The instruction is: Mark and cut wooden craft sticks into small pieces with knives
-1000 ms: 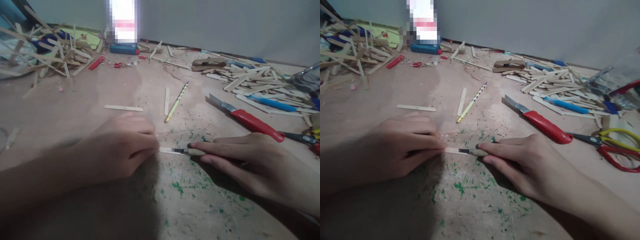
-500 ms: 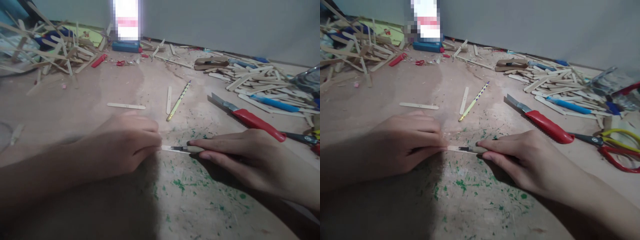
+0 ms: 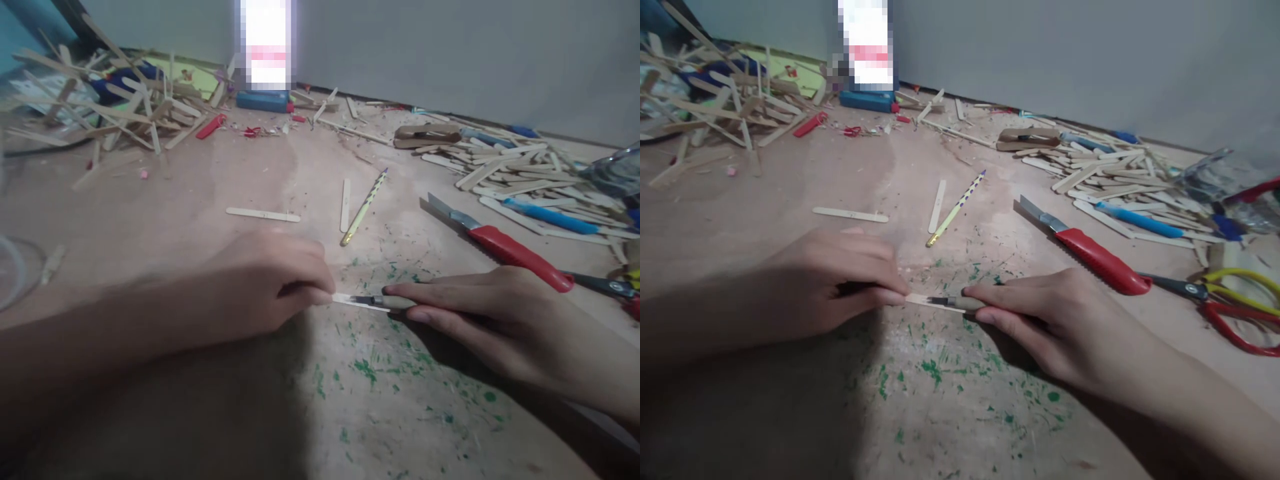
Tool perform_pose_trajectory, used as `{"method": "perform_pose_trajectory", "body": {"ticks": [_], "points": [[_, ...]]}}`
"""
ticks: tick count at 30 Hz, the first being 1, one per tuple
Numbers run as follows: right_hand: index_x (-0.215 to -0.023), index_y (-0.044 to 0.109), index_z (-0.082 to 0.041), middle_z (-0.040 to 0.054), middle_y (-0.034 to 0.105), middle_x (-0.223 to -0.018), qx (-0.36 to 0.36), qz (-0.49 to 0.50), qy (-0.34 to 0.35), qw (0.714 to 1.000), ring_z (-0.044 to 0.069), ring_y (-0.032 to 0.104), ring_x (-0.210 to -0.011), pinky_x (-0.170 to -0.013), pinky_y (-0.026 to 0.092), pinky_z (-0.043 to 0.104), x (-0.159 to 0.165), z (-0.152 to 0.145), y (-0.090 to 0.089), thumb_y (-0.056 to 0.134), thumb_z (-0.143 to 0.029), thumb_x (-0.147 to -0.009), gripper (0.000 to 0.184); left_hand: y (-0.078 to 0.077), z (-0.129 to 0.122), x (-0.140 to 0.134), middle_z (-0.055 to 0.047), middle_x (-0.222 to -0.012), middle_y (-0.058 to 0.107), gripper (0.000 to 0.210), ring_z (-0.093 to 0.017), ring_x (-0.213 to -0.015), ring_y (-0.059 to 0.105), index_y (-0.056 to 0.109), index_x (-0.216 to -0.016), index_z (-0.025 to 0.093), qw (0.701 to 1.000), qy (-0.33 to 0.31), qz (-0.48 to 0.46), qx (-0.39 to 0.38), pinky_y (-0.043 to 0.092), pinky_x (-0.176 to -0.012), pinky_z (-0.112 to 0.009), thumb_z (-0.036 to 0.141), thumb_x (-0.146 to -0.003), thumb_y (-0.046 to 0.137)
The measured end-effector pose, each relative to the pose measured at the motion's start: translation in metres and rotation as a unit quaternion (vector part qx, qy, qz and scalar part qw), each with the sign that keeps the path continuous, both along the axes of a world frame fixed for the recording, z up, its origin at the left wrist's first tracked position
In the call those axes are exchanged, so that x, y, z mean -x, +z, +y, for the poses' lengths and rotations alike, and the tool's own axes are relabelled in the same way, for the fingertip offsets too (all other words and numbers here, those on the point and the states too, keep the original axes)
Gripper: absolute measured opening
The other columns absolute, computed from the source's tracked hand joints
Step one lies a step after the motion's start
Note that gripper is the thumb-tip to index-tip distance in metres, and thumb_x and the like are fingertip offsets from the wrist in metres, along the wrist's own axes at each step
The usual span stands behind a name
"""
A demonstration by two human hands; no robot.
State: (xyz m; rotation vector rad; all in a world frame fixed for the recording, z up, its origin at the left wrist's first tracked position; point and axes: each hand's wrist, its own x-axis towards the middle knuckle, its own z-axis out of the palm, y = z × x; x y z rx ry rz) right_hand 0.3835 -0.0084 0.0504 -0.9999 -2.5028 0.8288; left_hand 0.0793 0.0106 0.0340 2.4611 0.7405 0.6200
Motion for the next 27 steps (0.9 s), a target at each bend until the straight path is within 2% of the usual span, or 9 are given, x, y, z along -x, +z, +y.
{"method": "perform_pose_trajectory", "body": {"ticks": [2,4,7,10,13,17,21,27], "points": [[-0.118,0.083,-0.02,0.0061,0.086,-0.092,-0.014,0.0,0.005,1.0,0.018,0.078,-0.063,-0.054,0.062,0.027,-0.001,0.0,0.0,0.06,-0.029,-0.108,0.026,0.002,0.003,0.004,0.001,-0.083,0.073,0.019,-0.013,-0.075,0.064,0.078,-0.092,0.021,0.999,-0.033,0.002,0.001,0.042,-0.07,-0.029,0.015,-0.105,0.064],[-0.117,0.083,-0.018,0.0069,0.087,-0.095,-0.029,-0.01,0.012,0.999,0.018,0.08,-0.066,-0.052,0.063,0.025,-0.002,0.0,0.0,0.06,-0.027,-0.107,0.026,0.005,0.004,0.007,0.0,-0.082,0.071,0.02,-0.016,-0.077,0.063,0.079,-0.094,0.022,0.997,-0.057,0.042,-0.028,0.039,-0.069,-0.032,0.018,-0.107,0.063],[-0.12,0.083,-0.016,0.0075,0.087,-0.101,-0.05,-0.016,0.012,0.999,0.021,0.083,-0.073,-0.056,0.067,0.025,-0.003,0.0,0.001,0.063,-0.026,-0.106,0.026,0.011,0.002,0.007,-0.001,-0.075,0.065,0.03,-0.019,-0.072,0.058,0.077,-0.085,0.022,0.99,-0.068,0.1,-0.071,0.034,-0.066,-0.036,0.031,-0.109,0.062],[-0.119,0.083,-0.018,0.0075,0.087,-0.096,-0.047,-0.004,0.006,0.999,0.021,0.081,-0.067,-0.054,0.066,0.028,-0.002,-0.001,0.002,0.061,-0.027,-0.106,0.027,0.016,-0.002,0.004,-0.001,-0.07,0.062,0.043,-0.019,-0.068,0.055,0.068,-0.071,0.02,0.988,-0.057,0.132,-0.052,0.033,-0.065,-0.038,0.037,-0.109,0.061],[-0.117,0.083,-0.017,0.0076,0.086,-0.088,-0.036,0.003,0.006,0.999,0.019,0.078,-0.06,-0.051,0.064,0.028,0.0,-0.002,0.0,0.06,-0.027,-0.107,0.027,0.018,-0.003,0.002,0.0,-0.066,0.062,0.045,-0.017,-0.064,0.053,0.064,-0.066,0.02,0.986,-0.041,0.157,-0.024,0.032,-0.062,-0.037,0.037,-0.108,0.062],[-0.118,0.083,-0.018,0.0101,0.086,-0.097,-0.047,0.001,0.003,0.999,0.023,0.081,-0.066,-0.051,0.064,0.03,0.001,-0.004,-0.003,0.058,-0.026,-0.107,0.029,0.018,-0.004,0.0,0.001,-0.063,0.062,0.044,-0.016,-0.059,0.052,0.065,-0.065,0.022,0.986,-0.031,0.164,-0.001,0.031,-0.059,-0.038,0.036,-0.106,0.061],[-0.122,0.084,-0.023,0.0089,0.087,-0.103,-0.045,0.001,0.004,0.999,0.025,0.083,-0.071,-0.051,0.065,0.032,0.002,-0.005,-0.003,0.059,-0.025,-0.105,0.03,0.016,-0.005,-0.002,0.0,-0.062,0.063,0.05,-0.016,-0.057,0.051,0.058,-0.06,0.021,0.989,-0.023,0.148,0.012,0.033,-0.061,-0.038,0.037,-0.107,0.055],[-0.12,0.083,-0.016,0.0129,0.086,-0.104,-0.051,-0.013,0.023,0.998,0.026,0.084,-0.074,-0.051,0.065,0.031,0.001,-0.003,0.002,0.058,-0.024,-0.106,0.029,0.017,-0.006,-0.003,0.0,-0.06,0.061,0.051,-0.015,-0.054,0.049,0.055,-0.059,0.02,0.988,-0.019,0.149,0.033,0.033,-0.062,-0.036,0.037,-0.107,0.055]]}}
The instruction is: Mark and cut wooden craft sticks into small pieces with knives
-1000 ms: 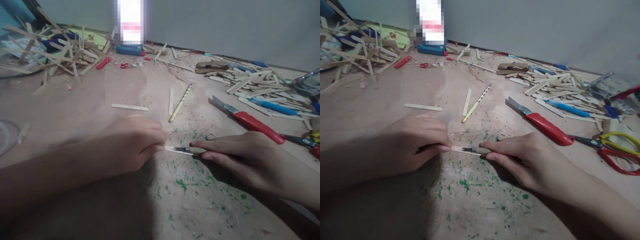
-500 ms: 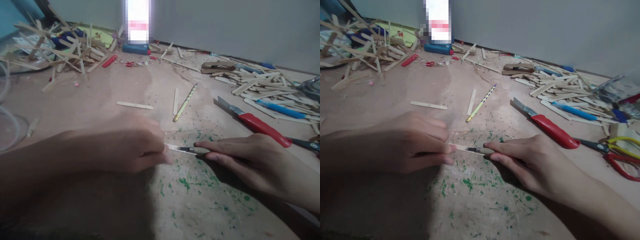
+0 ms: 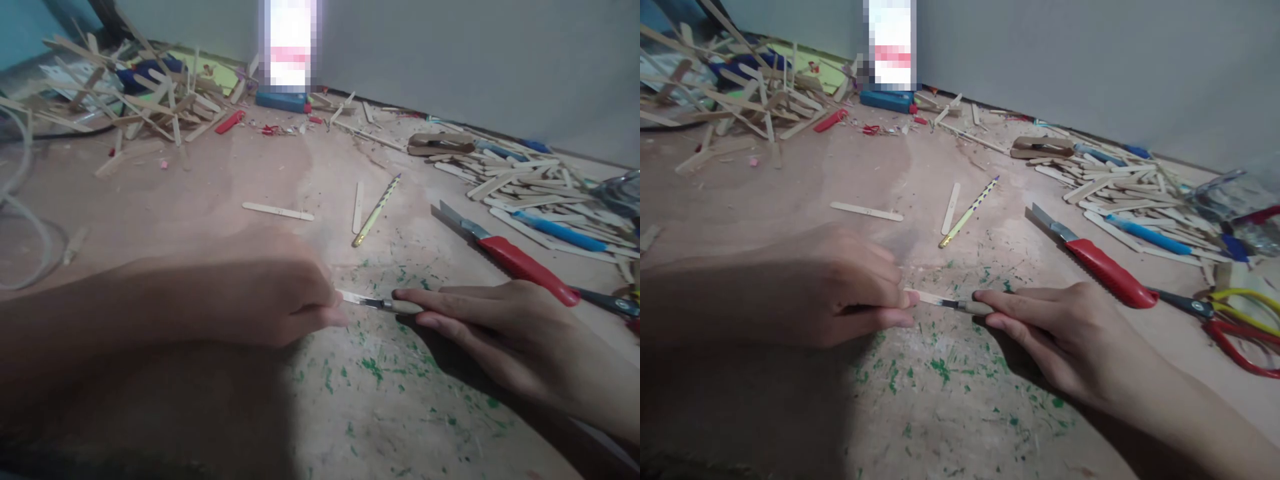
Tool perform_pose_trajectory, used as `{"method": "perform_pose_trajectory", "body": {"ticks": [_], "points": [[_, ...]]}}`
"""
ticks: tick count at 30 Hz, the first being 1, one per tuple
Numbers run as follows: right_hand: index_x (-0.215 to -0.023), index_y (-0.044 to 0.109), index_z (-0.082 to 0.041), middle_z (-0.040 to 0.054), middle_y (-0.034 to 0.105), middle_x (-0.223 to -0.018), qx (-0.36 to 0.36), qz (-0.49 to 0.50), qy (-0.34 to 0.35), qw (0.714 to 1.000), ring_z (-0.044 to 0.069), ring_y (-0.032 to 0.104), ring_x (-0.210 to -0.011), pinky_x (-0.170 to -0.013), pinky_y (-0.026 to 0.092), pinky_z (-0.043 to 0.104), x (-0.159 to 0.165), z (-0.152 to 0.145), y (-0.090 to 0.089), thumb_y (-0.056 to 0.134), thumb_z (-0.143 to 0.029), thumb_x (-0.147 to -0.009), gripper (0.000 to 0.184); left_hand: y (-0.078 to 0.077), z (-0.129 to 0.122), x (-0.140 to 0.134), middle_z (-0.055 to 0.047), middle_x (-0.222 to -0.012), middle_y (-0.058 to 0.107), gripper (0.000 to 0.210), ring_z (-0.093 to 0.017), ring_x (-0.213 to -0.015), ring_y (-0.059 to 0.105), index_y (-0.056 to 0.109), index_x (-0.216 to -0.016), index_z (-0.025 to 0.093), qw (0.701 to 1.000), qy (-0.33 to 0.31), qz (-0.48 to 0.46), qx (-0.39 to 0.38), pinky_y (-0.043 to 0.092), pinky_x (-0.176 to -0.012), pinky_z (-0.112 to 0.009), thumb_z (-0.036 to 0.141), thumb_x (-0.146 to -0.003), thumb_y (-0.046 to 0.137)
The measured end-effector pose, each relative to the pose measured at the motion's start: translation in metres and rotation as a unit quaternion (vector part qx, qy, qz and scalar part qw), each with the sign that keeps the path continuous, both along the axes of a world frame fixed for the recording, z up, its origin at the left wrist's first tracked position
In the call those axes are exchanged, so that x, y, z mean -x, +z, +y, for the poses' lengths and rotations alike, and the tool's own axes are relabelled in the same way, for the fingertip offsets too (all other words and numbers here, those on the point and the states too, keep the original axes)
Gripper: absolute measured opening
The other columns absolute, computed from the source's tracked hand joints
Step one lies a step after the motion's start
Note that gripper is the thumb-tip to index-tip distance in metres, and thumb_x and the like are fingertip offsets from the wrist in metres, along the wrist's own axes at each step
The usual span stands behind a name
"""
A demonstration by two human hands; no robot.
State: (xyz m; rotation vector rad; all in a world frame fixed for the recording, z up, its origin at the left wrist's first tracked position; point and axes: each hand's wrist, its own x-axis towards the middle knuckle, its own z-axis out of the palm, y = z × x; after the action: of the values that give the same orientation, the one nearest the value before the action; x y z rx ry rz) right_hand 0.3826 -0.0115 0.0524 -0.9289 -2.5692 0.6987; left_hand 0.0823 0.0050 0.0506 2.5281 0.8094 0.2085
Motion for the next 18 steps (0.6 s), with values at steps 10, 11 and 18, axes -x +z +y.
{"method": "perform_pose_trajectory", "body": {"ticks": [10,11,18], "points": [[-0.125,0.081,-0.016,0.0112,0.085,-0.091,-0.047,0.024,0.009,0.999,0.021,0.079,-0.065,-0.051,0.058,0.03,-0.002,0.004,-0.012,0.063,-0.022,-0.105,0.028,-0.003,0.001,0.003,0.0,-0.058,0.058,0.052,-0.015,-0.052,0.045,0.053,-0.059,0.021,1.0,-0.001,-0.007,-0.013,0.033,-0.06,-0.037,0.04,-0.107,0.054],[-0.125,0.081,-0.014,0.011,0.084,-0.089,-0.051,0.025,0.008,0.998,0.02,0.078,-0.064,-0.051,0.057,0.029,-0.003,0.004,-0.013,0.063,-0.022,-0.105,0.028,-0.003,0.001,0.003,0.0,-0.058,0.058,0.052,-0.015,-0.052,0.045,0.053,-0.059,0.021,1.0,-0.006,-0.011,-0.013,0.033,-0.06,-0.037,0.04,-0.108,0.054],[-0.125,0.08,-0.012,0.0118,0.086,-0.094,-0.058,0.02,0.007,0.998,0.02,0.079,-0.066,-0.055,0.058,0.03,-0.006,0.005,-0.015,0.061,-0.025,-0.109,0.028,-0.001,0.001,0.007,0.002,-0.062,0.059,0.049,-0.014,-0.058,0.051,0.054,-0.063,0.02,0.999,-0.013,0.007,-0.03,0.033,-0.061,-0.033,0.036,-0.11,0.055]]}}
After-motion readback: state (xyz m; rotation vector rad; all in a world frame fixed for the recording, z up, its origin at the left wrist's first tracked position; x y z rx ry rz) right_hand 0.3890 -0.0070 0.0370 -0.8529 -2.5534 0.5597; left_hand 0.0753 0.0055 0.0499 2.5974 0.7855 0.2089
